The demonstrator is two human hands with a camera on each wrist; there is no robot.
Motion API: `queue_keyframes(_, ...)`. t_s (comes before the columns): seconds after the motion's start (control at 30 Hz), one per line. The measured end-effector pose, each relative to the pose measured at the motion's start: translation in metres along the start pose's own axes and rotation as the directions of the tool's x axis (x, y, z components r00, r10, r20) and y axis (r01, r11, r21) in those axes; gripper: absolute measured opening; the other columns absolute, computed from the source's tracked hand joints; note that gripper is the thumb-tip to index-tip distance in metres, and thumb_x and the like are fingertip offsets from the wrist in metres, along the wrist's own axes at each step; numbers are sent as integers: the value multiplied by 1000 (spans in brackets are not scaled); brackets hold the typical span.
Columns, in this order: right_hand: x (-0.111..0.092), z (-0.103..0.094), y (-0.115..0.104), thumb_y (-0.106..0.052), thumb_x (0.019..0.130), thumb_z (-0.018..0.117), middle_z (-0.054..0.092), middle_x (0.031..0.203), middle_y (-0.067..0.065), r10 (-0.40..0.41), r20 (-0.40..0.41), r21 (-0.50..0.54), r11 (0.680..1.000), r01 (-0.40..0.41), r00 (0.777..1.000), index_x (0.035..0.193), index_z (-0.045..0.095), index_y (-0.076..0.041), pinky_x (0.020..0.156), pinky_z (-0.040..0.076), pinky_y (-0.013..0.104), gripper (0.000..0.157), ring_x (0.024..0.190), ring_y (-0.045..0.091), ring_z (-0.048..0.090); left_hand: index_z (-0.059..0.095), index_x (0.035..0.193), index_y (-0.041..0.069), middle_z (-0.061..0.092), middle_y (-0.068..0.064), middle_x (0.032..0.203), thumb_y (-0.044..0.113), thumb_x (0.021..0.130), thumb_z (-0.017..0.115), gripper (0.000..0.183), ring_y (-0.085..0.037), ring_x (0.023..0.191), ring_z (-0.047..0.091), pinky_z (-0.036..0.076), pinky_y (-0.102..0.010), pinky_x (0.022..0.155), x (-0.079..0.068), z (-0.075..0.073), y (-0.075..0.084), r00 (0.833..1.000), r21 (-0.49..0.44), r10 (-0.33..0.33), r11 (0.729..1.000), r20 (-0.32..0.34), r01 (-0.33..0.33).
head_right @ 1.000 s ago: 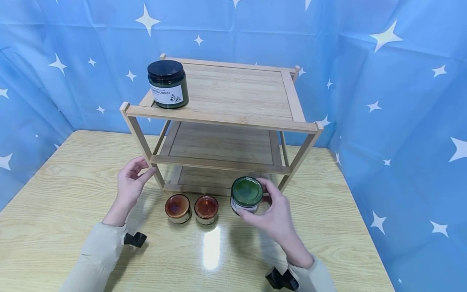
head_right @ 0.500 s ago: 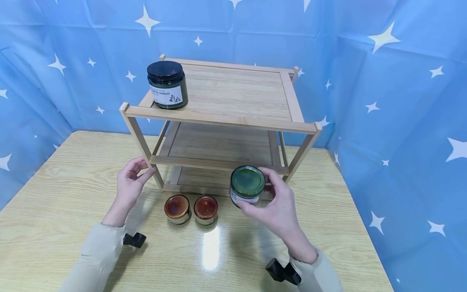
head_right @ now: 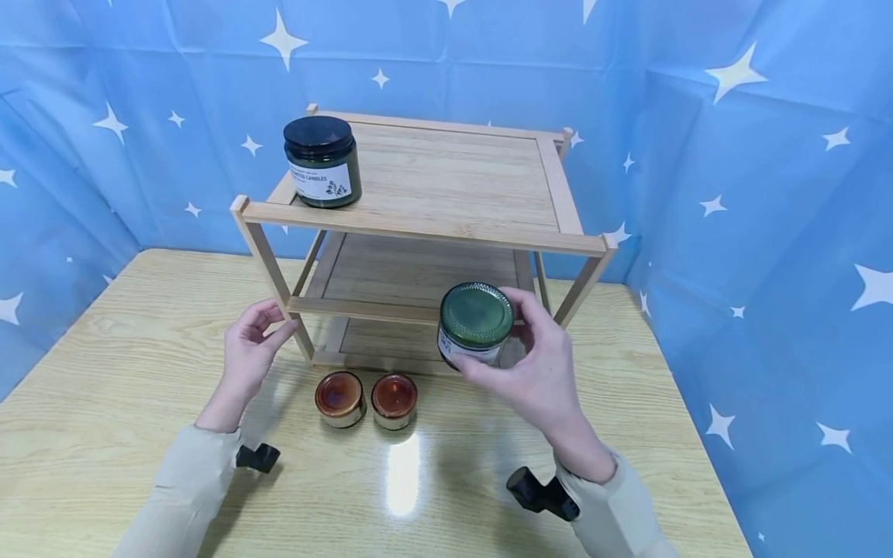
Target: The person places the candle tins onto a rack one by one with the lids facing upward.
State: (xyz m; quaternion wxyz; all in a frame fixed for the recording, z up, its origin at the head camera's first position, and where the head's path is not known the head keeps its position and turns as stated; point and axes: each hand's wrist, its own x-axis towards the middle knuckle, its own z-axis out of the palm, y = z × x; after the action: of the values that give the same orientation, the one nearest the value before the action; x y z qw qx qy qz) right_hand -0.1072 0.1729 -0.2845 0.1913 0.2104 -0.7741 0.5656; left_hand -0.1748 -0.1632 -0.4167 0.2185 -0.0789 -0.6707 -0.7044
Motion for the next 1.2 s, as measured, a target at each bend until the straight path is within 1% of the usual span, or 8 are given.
queue_keyframes(0.13,3,-1,-3,18,59,74,62,107,5,0,-14,24,1000,0,1000,118,55,6,78,52,15,63,90,13,61,60,107,-7,66,9,89,-21,77,60,33,-7,87,61,55,-20,77,0,1,0,1000,-1,0,1000,2,0)
queue_keyframes(0.3,7,-1,-7,18,60,73,61,108,7,0,-21,51,999,1,1000,118,55,5,79,51,16,62,91,14,60,59,108,-9,66,10,88,-21,78,60,33,-7,87,61,55,-19,77,1,1,0,1000,7,3,1000,1,-3)
queue_keyframes(0.43,14,-1,-14,18,61,72,60,109,9,0,-25,73,997,2,1000,118,55,3,78,52,16,61,92,16,60,57,108,-12,66,10,89,-21,78,60,32,-6,86,61,55,-19,76,1,1,0,1000,16,16,1000,2,-16)
queue_keyframes(0.6,25,-2,-23,18,64,71,60,110,12,5,-40,139,990,1,999,119,56,0,80,52,18,59,94,19,60,55,109,-14,66,10,89,-21,78,60,32,-6,86,61,55,-18,76,1,0,0,1000,18,23,1000,8,-23)
queue_keyframes(0.73,34,-2,-30,17,67,69,59,110,15,13,-50,183,983,-3,999,118,57,-2,84,51,22,55,97,22,59,55,109,-14,66,10,89,-21,78,60,32,-6,86,61,55,-19,76,1,0,0,1000,23,19,1000,8,-20)
queue_keyframes(0.87,43,-1,-37,14,68,70,59,111,15,14,-61,198,980,-1,998,116,58,-2,87,49,24,53,96,23,58,56,109,-14,66,11,89,-20,78,60,32,-6,86,61,55,-19,76,2,0,0,1000,25,15,1000,8,-15)
queue_keyframes(1.1,61,3,-46,9,69,71,59,112,14,-4,-52,235,972,16,999,116,58,-3,88,47,25,50,99,24,57,55,109,-14,65,11,89,-20,78,60,32,-6,86,61,54,-18,75,1,0,0,1000,30,12,999,7,-13)
queue_keyframes(1.2,68,6,-50,8,69,72,59,111,13,3,-54,227,974,10,999,115,58,-4,88,47,26,50,99,25,56,55,109,-14,65,11,90,-20,79,60,31,-6,87,61,54,-18,76,1,0,0,1000,32,5,999,6,-5)
